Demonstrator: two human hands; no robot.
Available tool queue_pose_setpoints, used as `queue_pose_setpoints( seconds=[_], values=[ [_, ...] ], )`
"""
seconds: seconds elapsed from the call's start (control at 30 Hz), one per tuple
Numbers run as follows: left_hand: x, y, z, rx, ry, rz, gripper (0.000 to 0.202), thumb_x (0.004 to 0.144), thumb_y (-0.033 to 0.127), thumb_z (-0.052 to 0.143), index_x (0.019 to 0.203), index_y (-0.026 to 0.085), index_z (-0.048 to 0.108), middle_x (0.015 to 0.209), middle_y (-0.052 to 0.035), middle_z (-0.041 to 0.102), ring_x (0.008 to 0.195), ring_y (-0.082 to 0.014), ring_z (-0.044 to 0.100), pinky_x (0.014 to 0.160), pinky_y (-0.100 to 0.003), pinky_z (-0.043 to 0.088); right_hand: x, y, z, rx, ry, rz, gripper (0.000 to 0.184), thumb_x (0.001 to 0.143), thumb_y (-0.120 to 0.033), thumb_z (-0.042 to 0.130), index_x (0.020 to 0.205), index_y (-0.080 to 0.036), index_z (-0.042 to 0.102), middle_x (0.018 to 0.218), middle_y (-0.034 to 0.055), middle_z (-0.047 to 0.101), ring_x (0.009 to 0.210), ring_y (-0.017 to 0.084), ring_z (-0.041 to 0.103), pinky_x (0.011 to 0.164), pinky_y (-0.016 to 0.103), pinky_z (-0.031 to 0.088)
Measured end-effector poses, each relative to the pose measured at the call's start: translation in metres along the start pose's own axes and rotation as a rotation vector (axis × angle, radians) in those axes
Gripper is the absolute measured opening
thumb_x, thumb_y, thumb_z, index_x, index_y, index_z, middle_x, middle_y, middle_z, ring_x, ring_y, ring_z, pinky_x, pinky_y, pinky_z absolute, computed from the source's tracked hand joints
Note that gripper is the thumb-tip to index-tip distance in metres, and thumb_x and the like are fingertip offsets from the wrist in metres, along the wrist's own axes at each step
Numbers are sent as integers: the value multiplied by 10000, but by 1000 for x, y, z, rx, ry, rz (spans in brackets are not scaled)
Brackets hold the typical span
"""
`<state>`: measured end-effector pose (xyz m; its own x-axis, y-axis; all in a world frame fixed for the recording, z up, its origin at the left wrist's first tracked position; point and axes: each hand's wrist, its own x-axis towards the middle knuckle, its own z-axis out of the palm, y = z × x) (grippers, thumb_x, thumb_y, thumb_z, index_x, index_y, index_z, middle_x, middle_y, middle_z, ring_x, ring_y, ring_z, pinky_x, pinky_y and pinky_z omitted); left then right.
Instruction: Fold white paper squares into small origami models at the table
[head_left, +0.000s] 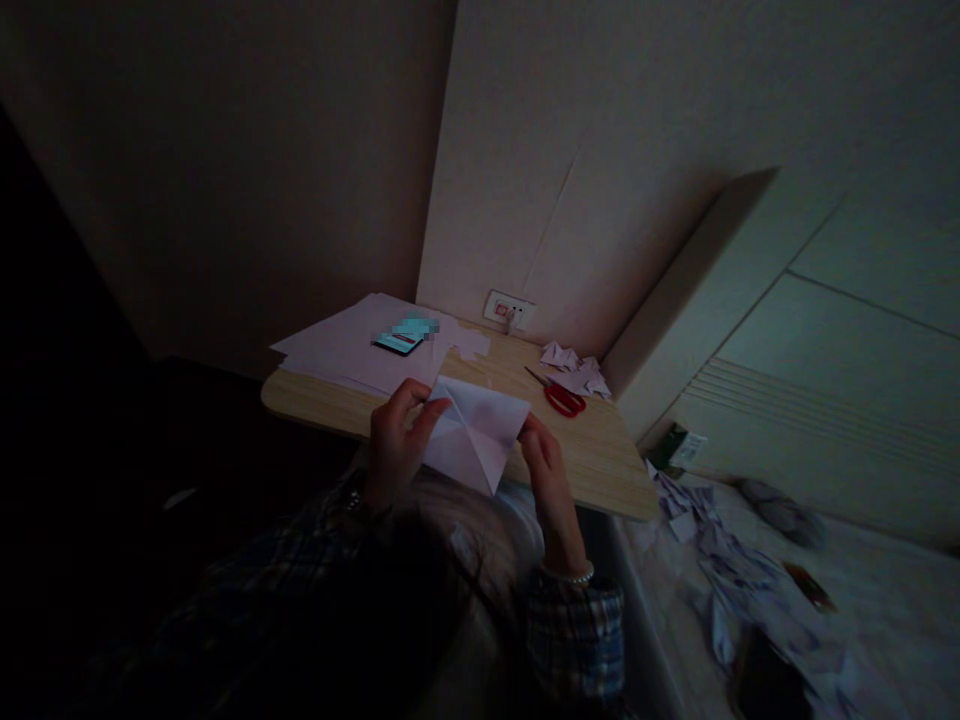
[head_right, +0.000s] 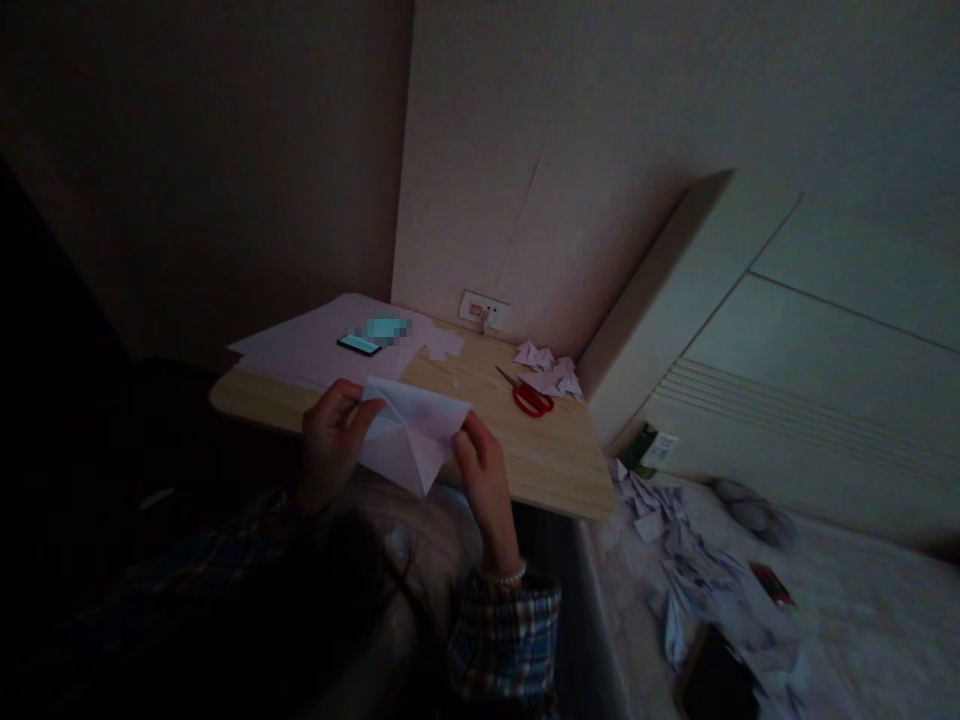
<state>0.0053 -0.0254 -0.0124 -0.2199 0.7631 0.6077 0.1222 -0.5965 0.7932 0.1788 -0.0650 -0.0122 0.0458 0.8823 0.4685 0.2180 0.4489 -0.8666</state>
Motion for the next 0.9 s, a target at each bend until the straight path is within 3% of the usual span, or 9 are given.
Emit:
queue_pose_setpoints(
  seconds=[0.1,0.2,0.3,0.47,0.67,0.9],
  values=[
    [-1,4,1,-70,-42,-82,204,764,309,603,673,203,454,519,81,462,461,-80,436,460,-181,334,2,-4,4,13,-60,112,325,767,-421,655,1027,-226,673,1005,52,715,904,211,649,815,332,504],
    [1,8,3,-191,-117,-194,213,720,327,641,692,198,473,533,77,505,482,-84,478,463,-173,360,4,-5,7,68,-37,143,220,765,-349,659,930,-206,689,889,35,722,812,192,648,738,306,507],
    [4,11,5,-314,-235,-338,251,644,329,713,771,172,564,673,29,638,611,-127,591,544,-199,455,5,-3,7,135,5,124,179,763,-323,660,896,-205,684,857,16,717,769,168,641,706,279,500],
    [4,9,6,-306,-348,-568,333,584,340,766,815,123,666,743,-34,721,640,-178,637,575,-250,508,6,-2,8,171,62,105,165,767,-286,657,913,-211,639,814,1,693,732,141,631,695,257,493],
    [4,2,5,-276,-347,-570,364,663,406,716,884,118,685,769,-33,724,615,-157,622,521,-216,466,6,-3,6,154,297,-68,199,747,-226,674,885,-234,531,867,-18,610,762,109,592,705,237,481],
    [4,0,5,-264,-316,-494,386,680,425,702,907,113,686,786,-53,722,614,-167,618,500,-221,459,5,-4,3,69,234,-123,97,823,-256,572,911,-224,548,893,12,580,816,134,569,702,254,471]
  ],
)
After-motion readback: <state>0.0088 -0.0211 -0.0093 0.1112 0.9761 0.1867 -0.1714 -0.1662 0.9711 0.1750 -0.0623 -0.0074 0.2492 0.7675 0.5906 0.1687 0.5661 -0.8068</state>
